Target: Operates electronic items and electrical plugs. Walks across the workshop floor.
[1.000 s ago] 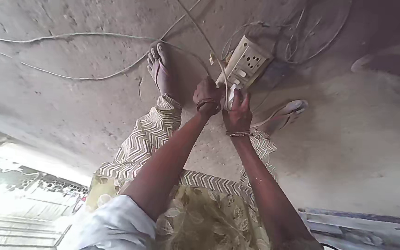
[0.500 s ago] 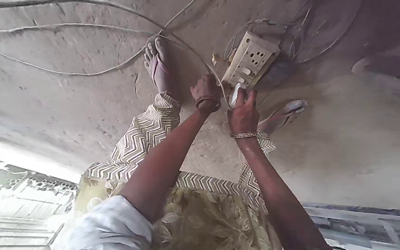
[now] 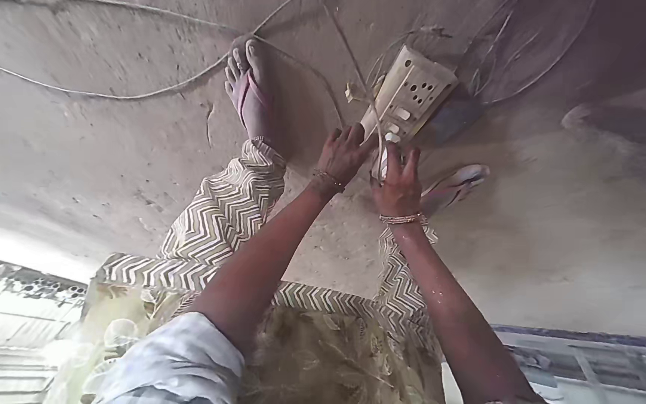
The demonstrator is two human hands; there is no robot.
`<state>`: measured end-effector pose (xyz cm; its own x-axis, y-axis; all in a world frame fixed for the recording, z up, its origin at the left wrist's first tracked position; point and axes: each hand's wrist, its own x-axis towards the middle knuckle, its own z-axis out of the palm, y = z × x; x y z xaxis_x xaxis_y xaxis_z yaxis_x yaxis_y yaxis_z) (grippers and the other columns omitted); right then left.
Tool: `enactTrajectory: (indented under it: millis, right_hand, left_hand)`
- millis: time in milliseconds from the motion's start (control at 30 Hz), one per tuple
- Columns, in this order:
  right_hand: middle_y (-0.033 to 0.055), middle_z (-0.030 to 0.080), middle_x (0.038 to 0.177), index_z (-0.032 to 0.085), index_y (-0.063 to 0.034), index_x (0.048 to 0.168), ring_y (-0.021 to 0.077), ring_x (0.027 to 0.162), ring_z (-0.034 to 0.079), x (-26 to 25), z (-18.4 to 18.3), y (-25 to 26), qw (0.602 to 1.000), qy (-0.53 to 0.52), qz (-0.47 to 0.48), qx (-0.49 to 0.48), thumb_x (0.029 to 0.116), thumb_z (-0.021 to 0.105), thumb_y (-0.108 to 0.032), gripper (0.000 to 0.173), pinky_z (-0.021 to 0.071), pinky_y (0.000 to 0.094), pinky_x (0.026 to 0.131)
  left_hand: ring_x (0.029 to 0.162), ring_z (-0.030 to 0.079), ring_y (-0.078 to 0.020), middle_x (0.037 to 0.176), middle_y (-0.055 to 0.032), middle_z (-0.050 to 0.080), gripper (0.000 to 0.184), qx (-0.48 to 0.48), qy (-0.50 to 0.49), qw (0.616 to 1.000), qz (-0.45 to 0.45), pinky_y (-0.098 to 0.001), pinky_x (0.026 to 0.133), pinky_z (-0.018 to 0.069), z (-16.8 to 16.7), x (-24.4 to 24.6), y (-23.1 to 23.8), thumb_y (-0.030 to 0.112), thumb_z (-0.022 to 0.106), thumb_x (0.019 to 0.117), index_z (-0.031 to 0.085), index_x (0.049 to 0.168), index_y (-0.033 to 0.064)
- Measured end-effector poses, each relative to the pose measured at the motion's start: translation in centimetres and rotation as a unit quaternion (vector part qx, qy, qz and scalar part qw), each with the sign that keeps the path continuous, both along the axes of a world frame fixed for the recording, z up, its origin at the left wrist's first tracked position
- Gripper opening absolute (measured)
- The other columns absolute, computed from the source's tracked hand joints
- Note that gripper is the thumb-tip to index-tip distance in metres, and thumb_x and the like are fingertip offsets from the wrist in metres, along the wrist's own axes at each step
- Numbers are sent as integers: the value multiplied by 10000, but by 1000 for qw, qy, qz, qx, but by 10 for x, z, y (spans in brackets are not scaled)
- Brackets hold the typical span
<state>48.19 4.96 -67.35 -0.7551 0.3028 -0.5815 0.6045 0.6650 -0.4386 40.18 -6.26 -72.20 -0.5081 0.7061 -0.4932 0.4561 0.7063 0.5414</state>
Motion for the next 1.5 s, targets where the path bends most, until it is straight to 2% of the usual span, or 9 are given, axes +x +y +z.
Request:
enactTrajectory:
  millis: [300, 533, 733, 1000, 1133, 1267, 1367, 1433, 1500]
  right_hand:
    - [354, 574, 1327, 619, 104, 1291, 461, 925, 706, 10, -17, 8, 997, 70, 12, -7, 772, 781, -10, 555, 596, 487, 671]
    - [348, 591, 1314, 650, 74, 1273, 450, 961, 707, 0, -8, 2, 999, 24, -21, 8, 818, 729, -3, 469, 591, 476, 707]
    - [347, 600, 1291, 643, 90, 1267, 449, 944, 710, -5, -4, -1, 999, 9, -28, 21, 782, 755, 11, 504, 592, 474, 705]
    - [343, 576, 1344, 616, 88, 1316, 467, 1006, 694, -15, 5, 4, 999, -35, -3, 6, 763, 732, 52, 566, 585, 499, 736]
    - [318, 602, 1309, 627, 75, 1309, 457, 992, 696, -20, 6, 4, 999, -39, 14, 13, 813, 715, 51, 504, 585, 499, 723]
    - [326, 555, 1383, 589, 70, 1358, 464, 1034, 685, -25, 11, 14, 995, -93, 24, -11, 855, 680, 35, 513, 578, 526, 754]
    - [321, 589, 1327, 622, 62, 1323, 452, 984, 700, -28, 12, 9, 997, -73, 30, 6, 890, 646, 37, 434, 582, 508, 712]
    - [316, 580, 1347, 610, 44, 1349, 451, 1011, 695, -28, 12, 11, 996, -87, 32, 4, 924, 623, 5, 427, 583, 509, 740]
    - [322, 532, 1414, 570, 43, 1390, 460, 1083, 672, -23, 11, 15, 994, -107, 24, -17, 889, 648, 17, 508, 578, 521, 795]
  left_hand:
    - [938, 696, -365, 1058, -189, 707, 195, 37, 75, 996, -38, -520, 901, 483, -10, -4, 3, 164, 691, 947, 767, 1122, 122]
    - [1201, 624, -432, 1307, -225, 648, 227, -39, 8, 997, 72, -664, 1111, 313, -6, 4, 9, 212, 689, 950, 780, 1158, 211]
    - [1304, 556, -450, 1383, -217, 610, 273, -82, 12, 990, 112, -704, 1139, 233, 0, 12, 16, 185, 701, 932, 760, 1197, 220]
    - [1285, 578, -444, 1388, -207, 617, 254, -80, 17, 987, 141, -726, 1149, 191, -3, 16, 17, 196, 700, 936, 777, 1177, 206]
    - [1237, 614, -444, 1369, -211, 631, 252, -73, 30, 986, 147, -723, 1137, 216, -3, 15, 17, 186, 696, 934, 780, 1168, 229]
    - [1300, 566, -450, 1427, -219, 585, 336, -92, -14, 987, 130, -740, 1151, 165, 0, 12, 21, 180, 701, 929, 744, 1251, 268]
    - [1240, 606, -461, 1378, -222, 620, 282, -65, 11, 987, 145, -754, 1132, 192, -4, 14, 17, 188, 711, 925, 771, 1193, 251]
    - [1285, 581, -444, 1420, -212, 593, 290, -91, -10, 987, 131, -736, 1152, 179, -2, 11, 21, 223, 694, 950, 753, 1229, 271]
    - [1320, 557, -435, 1449, -209, 573, 333, -116, -20, 986, 117, -725, 1167, 166, -4, 13, 25, 230, 696, 945, 731, 1267, 305]
